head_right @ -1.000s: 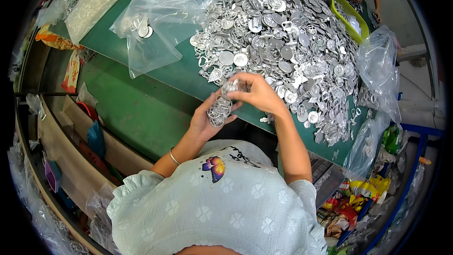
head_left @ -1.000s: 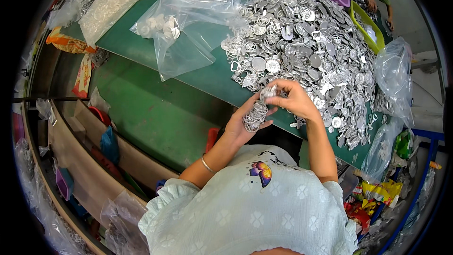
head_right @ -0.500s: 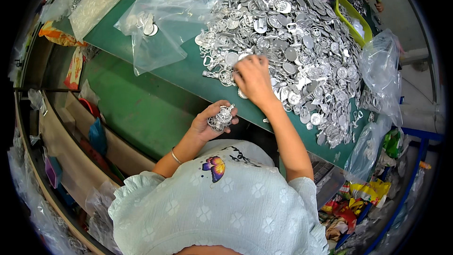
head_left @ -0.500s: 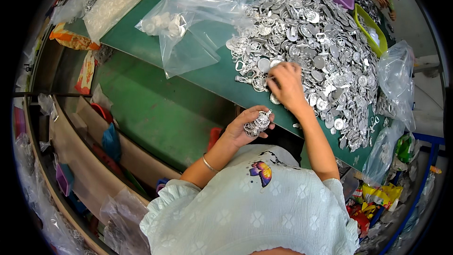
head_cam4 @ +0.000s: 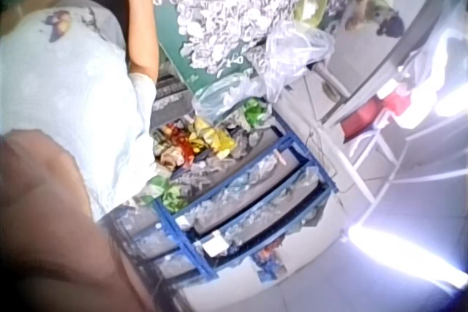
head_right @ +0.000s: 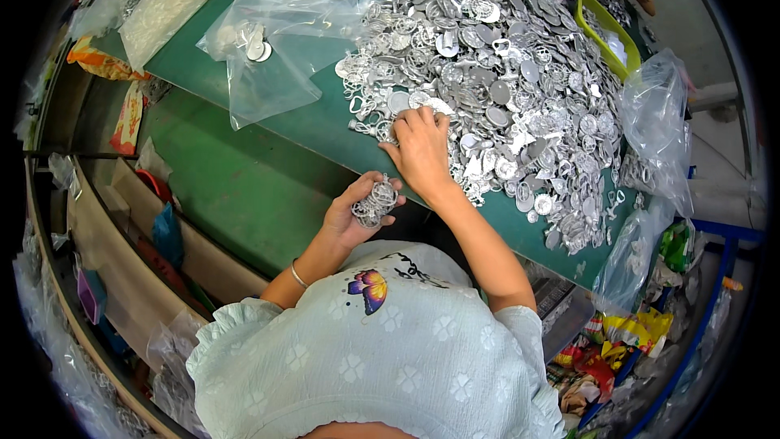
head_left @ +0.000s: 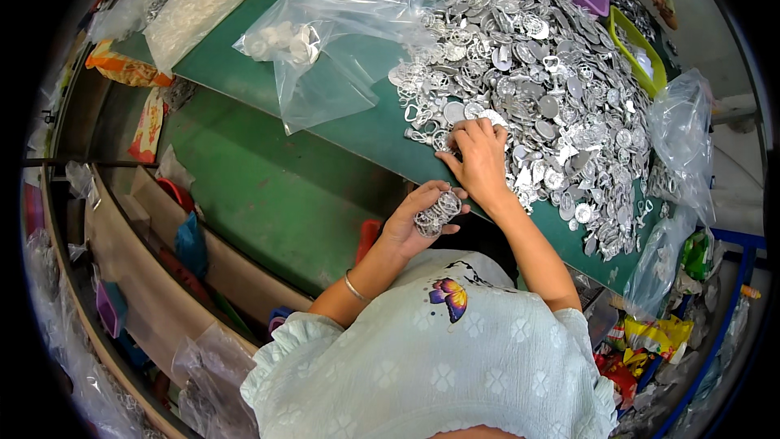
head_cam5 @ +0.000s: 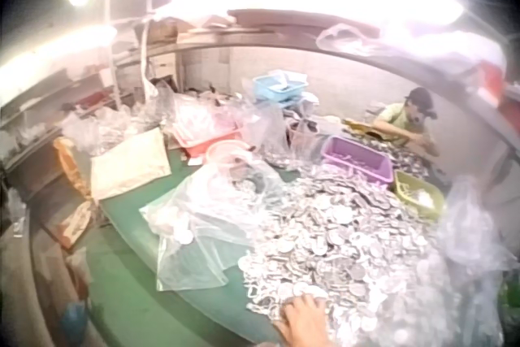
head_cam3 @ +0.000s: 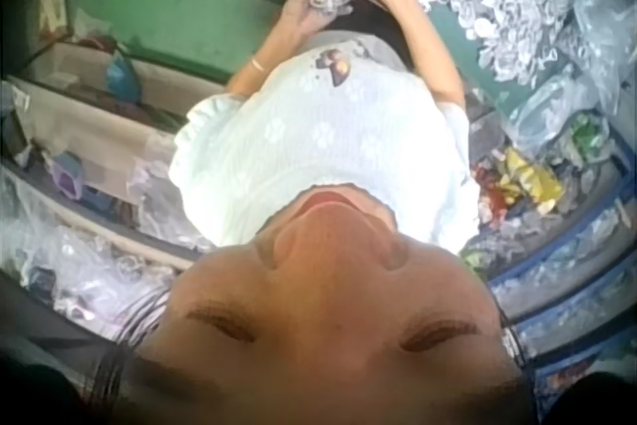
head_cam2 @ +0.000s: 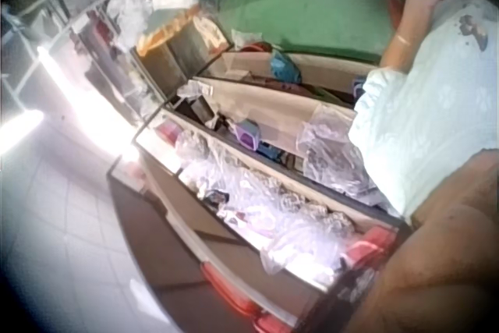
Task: The person sorts through a large pile of heart-shaped metal charms on a green table by hand, picking up individual pieces and stacking them in their palm.
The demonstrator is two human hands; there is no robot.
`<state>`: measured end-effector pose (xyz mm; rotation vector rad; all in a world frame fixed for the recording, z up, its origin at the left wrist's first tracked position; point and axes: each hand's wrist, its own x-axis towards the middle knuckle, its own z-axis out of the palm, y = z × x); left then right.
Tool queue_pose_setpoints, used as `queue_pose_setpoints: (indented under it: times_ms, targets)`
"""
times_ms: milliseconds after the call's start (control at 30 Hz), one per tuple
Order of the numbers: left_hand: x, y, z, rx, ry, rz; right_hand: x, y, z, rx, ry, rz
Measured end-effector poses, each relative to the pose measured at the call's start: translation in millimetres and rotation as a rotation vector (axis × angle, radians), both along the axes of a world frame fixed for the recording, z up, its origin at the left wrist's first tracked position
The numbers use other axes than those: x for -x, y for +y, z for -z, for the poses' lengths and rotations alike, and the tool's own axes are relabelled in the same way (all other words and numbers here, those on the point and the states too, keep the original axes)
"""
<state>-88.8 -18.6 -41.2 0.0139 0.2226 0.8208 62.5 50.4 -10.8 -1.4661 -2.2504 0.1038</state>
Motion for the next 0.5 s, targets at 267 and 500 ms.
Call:
queue_pose_setpoints:
  times_ms: [267, 500]
  targets:
    - [-2, 2, -5, -0.012, 0.095, -0.066, 6, 1, 4, -0.184, -0.008, -0.064]
    - [-2, 2, -12, 0.020, 0.131, -0.194, -2, -14, -27, -0.212, 0.244, -0.101]
